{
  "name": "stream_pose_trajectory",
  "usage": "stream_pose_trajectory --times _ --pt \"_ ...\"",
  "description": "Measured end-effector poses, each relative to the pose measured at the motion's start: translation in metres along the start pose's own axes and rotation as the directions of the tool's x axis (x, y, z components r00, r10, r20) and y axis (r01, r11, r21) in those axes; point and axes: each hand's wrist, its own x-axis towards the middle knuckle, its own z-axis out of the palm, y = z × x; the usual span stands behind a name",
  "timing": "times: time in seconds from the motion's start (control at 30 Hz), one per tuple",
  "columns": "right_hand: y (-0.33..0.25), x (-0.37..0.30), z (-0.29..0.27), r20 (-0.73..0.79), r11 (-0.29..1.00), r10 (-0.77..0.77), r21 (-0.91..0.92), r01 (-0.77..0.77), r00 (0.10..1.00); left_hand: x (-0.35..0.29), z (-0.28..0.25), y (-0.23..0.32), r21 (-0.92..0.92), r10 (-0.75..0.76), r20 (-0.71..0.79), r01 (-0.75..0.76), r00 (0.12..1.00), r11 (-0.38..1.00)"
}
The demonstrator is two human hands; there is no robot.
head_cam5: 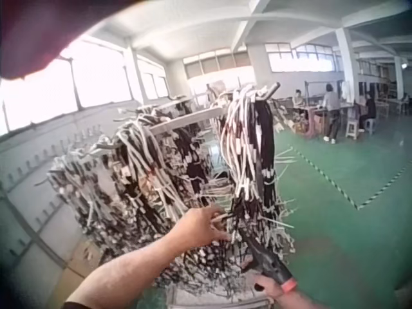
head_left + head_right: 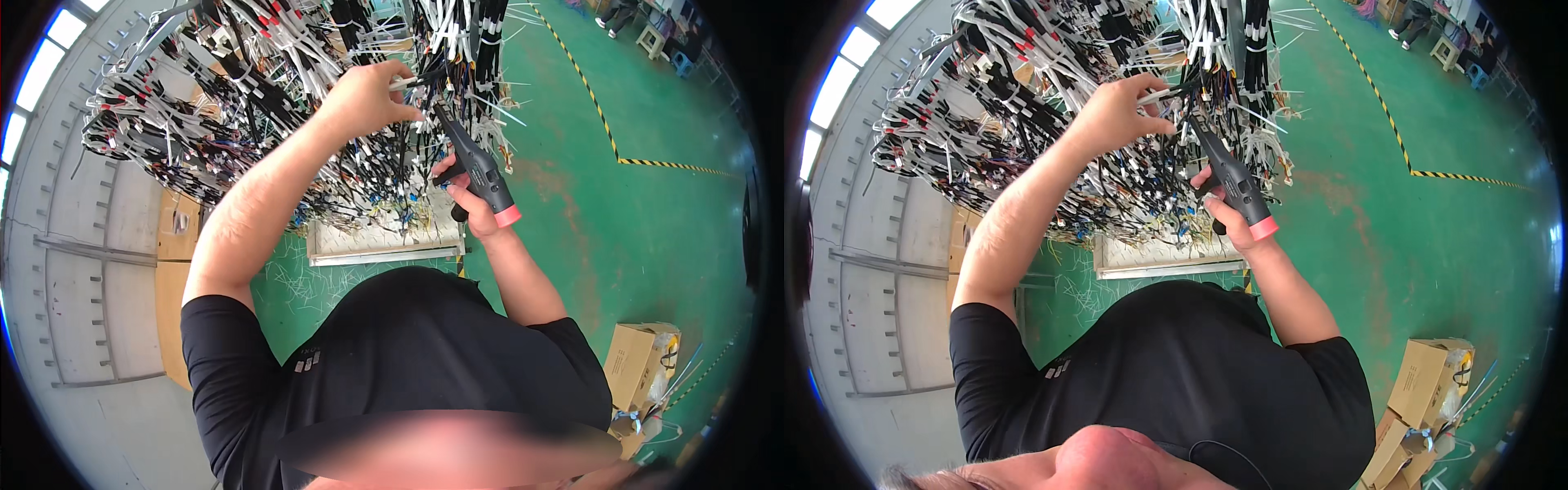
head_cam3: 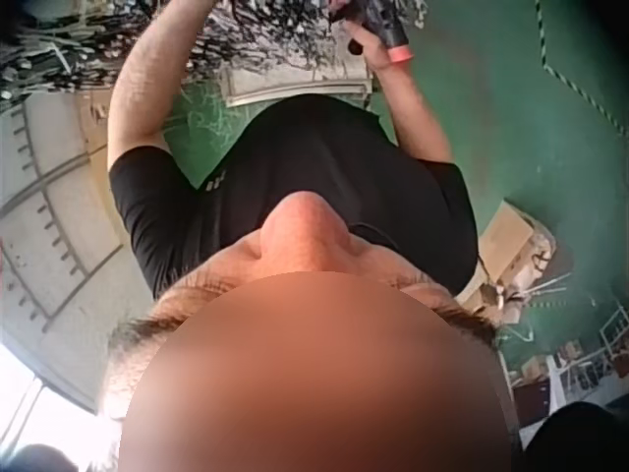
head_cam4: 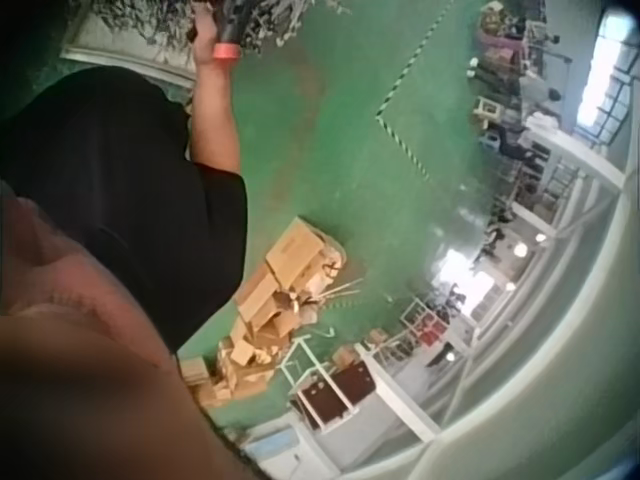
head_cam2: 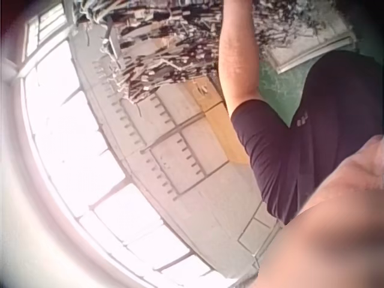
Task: Bundling and securing groups of wires within a large cable harness using a cable tie gun.
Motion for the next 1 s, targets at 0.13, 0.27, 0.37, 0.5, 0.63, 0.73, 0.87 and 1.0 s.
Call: stream_pose_trajectory --times 0.13,0.27,0.37,0.5,0.63,0.73,0.87,1.0 --pt "0.002 -0.003 -0.003 -0.031 0.999 0.040 -0.011 -0.041 0.999 0.007 0.036 0.005 0.180 0.009 -0.155 0.019 0.988 0.983" --pt "0.000 -0.003 -0.004 -0.039 0.999 -0.041 -0.038 0.039 0.998 0.019 0.055 0.003 0.051 -0.103 -0.212 0.116 0.972 0.992" --pt "0.011 -0.003 -0.011 -0.087 0.992 -0.124 -0.050 0.119 0.989 0.033 0.074 -0.011 -0.123 -0.117 -0.224 0.091 0.968 0.988" --pt "0.010 0.000 -0.025 -0.084 0.984 -0.089 -0.162 0.074 0.992 0.032 0.097 -0.008 -0.161 -0.058 -0.238 0.019 0.970 0.987" --pt "0.018 -0.002 -0.028 -0.114 0.992 -0.057 -0.114 0.044 0.992 0.022 0.084 0.023 -0.059 -0.211 -0.190 0.203 0.959 0.977" --pt "0.030 -0.002 -0.031 -0.129 0.993 -0.061 0.096 0.074 0.990 0.023 0.091 0.020 0.031 -0.203 -0.303 0.223 0.931 0.974" --pt "0.049 -0.008 -0.047 -0.244 0.986 -0.016 0.158 0.056 0.970 0.020 0.089 0.011 0.163 -0.066 -0.440 0.152 0.895 0.975" --pt "0.028 -0.019 -0.040 -0.178 0.999 -0.026 0.026 0.031 0.984 0.008 0.050 0.012 0.270 -0.085 -0.252 0.155 0.964 0.950"
